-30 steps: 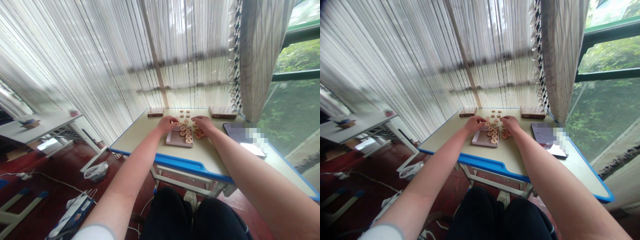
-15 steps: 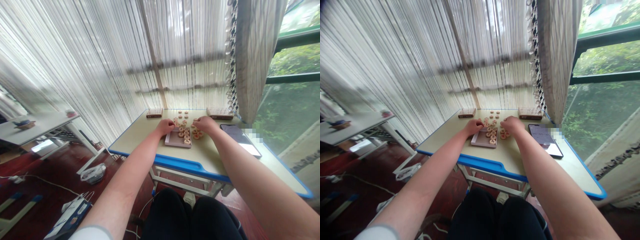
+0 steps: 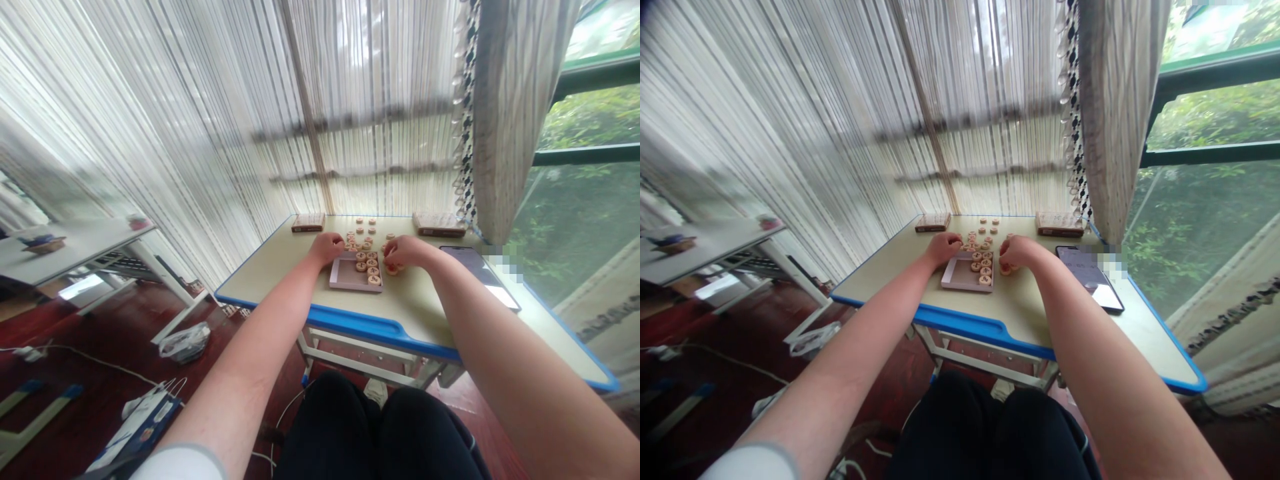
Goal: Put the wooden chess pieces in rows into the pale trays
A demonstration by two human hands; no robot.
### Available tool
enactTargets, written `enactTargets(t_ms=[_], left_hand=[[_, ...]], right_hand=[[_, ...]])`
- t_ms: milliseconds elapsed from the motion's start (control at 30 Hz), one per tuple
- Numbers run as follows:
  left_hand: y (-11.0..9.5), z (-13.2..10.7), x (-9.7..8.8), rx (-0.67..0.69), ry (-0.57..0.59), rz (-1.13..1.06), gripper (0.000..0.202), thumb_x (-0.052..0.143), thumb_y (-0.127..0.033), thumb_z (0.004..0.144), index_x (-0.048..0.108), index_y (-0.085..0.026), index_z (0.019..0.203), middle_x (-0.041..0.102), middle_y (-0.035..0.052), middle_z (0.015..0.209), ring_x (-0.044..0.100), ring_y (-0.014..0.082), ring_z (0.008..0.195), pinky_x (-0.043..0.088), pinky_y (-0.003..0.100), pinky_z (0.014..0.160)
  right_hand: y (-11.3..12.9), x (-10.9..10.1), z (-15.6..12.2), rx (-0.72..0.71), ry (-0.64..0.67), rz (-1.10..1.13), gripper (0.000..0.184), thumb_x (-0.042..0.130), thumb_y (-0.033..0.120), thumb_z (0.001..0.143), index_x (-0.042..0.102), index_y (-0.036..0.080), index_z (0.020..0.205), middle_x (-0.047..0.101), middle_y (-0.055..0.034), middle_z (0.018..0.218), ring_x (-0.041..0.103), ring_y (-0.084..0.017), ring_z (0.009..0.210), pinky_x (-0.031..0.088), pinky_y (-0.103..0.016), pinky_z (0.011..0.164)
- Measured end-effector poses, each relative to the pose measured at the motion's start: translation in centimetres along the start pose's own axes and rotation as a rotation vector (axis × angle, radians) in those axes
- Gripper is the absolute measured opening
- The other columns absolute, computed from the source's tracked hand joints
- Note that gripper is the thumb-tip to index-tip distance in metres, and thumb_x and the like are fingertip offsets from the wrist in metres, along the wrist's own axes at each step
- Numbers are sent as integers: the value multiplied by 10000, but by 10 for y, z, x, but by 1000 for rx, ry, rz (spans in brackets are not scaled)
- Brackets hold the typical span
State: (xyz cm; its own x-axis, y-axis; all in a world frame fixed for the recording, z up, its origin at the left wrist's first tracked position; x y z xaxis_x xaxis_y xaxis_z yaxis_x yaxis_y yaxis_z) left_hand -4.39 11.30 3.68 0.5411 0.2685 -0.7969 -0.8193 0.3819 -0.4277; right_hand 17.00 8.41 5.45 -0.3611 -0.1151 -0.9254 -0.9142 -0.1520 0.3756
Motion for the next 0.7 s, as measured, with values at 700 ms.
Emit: enactTargets(t_ms=[700], left_hand=[[-14, -3, -1, 155, 49, -46, 238, 631, -251, 653, 708, -169, 863, 673, 36, 890, 579, 159, 840, 469, 288, 832]], right_hand=[[-5, 9, 14, -87, -107, -60, 299, 652, 226, 620, 733, 220, 907, 716, -63, 876, 617, -198, 701, 436, -283, 598]])
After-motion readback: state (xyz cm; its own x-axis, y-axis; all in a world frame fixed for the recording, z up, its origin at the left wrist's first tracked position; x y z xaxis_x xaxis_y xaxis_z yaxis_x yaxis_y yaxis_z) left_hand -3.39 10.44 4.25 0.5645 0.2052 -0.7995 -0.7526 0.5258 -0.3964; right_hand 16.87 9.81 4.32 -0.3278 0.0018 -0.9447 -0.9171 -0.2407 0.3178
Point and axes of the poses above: each hand's wrist, its own z-axis towards the middle knuckle, its own x-axis out of the palm, y = z × x, the point moved 4 cm from there along z, towards the middle knuckle
